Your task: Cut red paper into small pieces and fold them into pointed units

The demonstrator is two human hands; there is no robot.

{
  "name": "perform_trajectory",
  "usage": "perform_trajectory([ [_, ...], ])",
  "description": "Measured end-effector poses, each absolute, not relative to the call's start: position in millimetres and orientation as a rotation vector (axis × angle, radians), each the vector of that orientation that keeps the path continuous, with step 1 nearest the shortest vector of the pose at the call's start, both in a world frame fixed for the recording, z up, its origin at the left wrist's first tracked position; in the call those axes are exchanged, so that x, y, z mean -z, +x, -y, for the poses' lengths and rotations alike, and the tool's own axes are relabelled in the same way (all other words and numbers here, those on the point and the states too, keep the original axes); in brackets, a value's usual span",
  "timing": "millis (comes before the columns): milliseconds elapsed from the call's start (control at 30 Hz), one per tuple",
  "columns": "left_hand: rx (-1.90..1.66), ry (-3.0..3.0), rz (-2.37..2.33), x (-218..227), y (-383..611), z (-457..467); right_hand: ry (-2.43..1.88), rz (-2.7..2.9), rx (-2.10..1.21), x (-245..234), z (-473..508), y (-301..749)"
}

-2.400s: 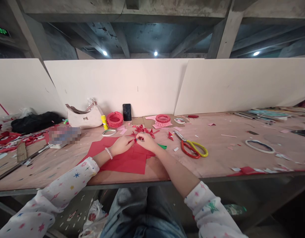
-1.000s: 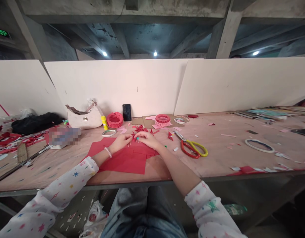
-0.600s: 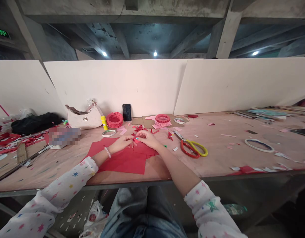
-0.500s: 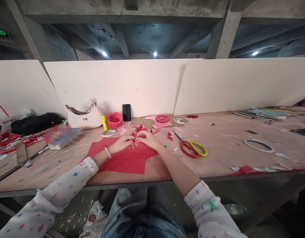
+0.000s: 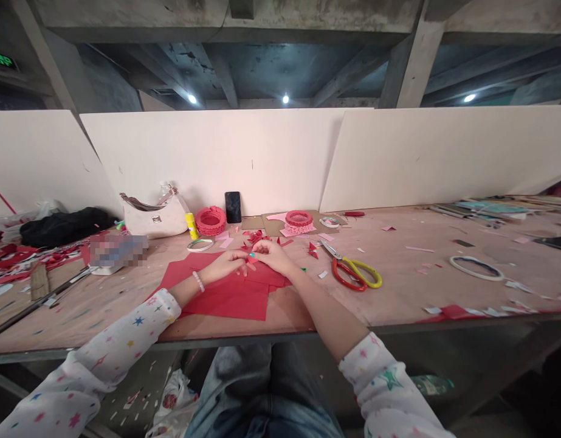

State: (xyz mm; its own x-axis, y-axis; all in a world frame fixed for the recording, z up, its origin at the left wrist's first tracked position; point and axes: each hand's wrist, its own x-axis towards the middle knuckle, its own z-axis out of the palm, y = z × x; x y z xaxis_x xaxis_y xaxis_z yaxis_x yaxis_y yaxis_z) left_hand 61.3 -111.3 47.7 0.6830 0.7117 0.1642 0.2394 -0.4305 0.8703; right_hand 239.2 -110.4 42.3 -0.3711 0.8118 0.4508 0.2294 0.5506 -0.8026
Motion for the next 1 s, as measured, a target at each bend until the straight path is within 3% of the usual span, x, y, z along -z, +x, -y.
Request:
perform_trajectory([
  [1000, -0.644, 1.832, -0.721, -42.1, 60.2, 107.6, -0.828, 1.852, -0.903, -41.0, 110.2, 237.7],
])
